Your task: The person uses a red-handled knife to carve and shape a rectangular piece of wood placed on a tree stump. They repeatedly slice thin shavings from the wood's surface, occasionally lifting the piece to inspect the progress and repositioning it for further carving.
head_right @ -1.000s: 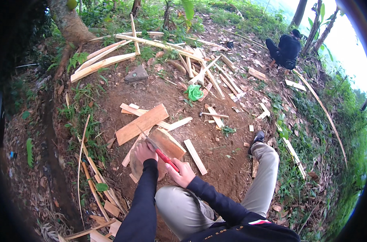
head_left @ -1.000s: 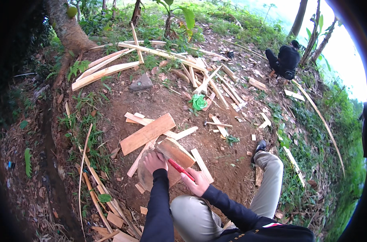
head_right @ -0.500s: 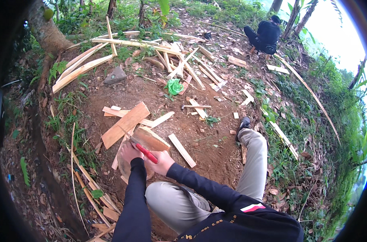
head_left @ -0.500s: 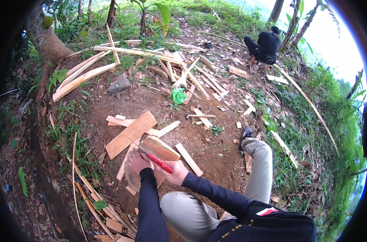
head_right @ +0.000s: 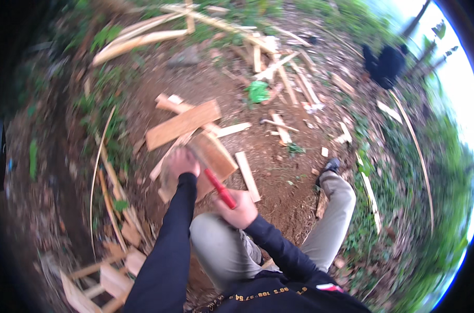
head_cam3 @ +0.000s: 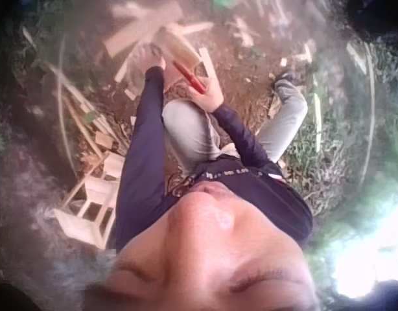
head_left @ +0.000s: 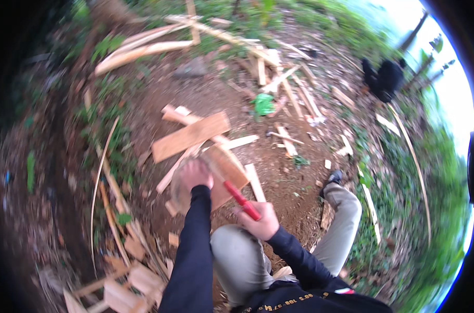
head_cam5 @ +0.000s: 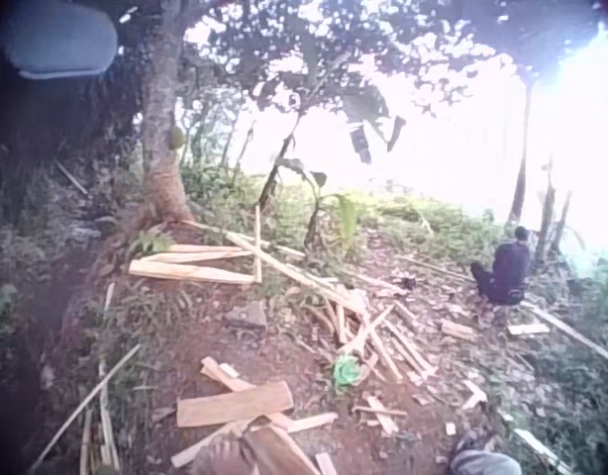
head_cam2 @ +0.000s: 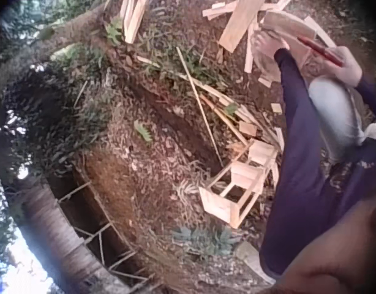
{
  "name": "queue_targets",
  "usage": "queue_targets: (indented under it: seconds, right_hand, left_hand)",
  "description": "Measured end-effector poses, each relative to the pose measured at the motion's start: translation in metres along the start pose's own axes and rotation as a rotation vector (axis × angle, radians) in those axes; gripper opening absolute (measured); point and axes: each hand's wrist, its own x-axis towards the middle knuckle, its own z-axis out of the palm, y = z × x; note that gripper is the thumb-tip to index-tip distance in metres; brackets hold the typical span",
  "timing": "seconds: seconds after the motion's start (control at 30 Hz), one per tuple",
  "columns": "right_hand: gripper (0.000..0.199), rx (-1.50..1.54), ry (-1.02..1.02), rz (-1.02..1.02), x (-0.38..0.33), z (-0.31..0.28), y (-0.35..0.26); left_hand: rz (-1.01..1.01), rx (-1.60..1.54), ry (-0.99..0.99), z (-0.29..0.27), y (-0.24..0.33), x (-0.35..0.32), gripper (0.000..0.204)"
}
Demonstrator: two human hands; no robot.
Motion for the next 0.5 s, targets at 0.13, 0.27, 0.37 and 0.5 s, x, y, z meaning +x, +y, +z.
queue_targets:
  seconds: [0.13, 0.27, 0.37, 0.5]
  right_hand:
    - [0.028, -0.024, 0.092, -0.045, 0.03, 0.028, 0.022]
    - [0.026, -0.134, 0.031, -0.026, 0.019, 0.025, -0.002]
    - [0.027, -0.158, -0.017, 0.056, -0.009, 0.003, -0.039]
    - [0.029, -0.123, 0.088, -0.082, 0.048, 0.032, 0.027]
  left_hand:
    - [-0.058, -0.078, 0.042, 0.003, -0.007, 0.006, 0.024]
    - [-0.083, -0.099, 0.091, 0.004, -0.018, -0.008, 0.023]
    - [-0.069, -0.095, 0.122, 0.003, -0.008, -0.002, 0.022]
    - [-0.101, -0.165, 0.043, -0.001, 0.011, 0.004, 0.022]
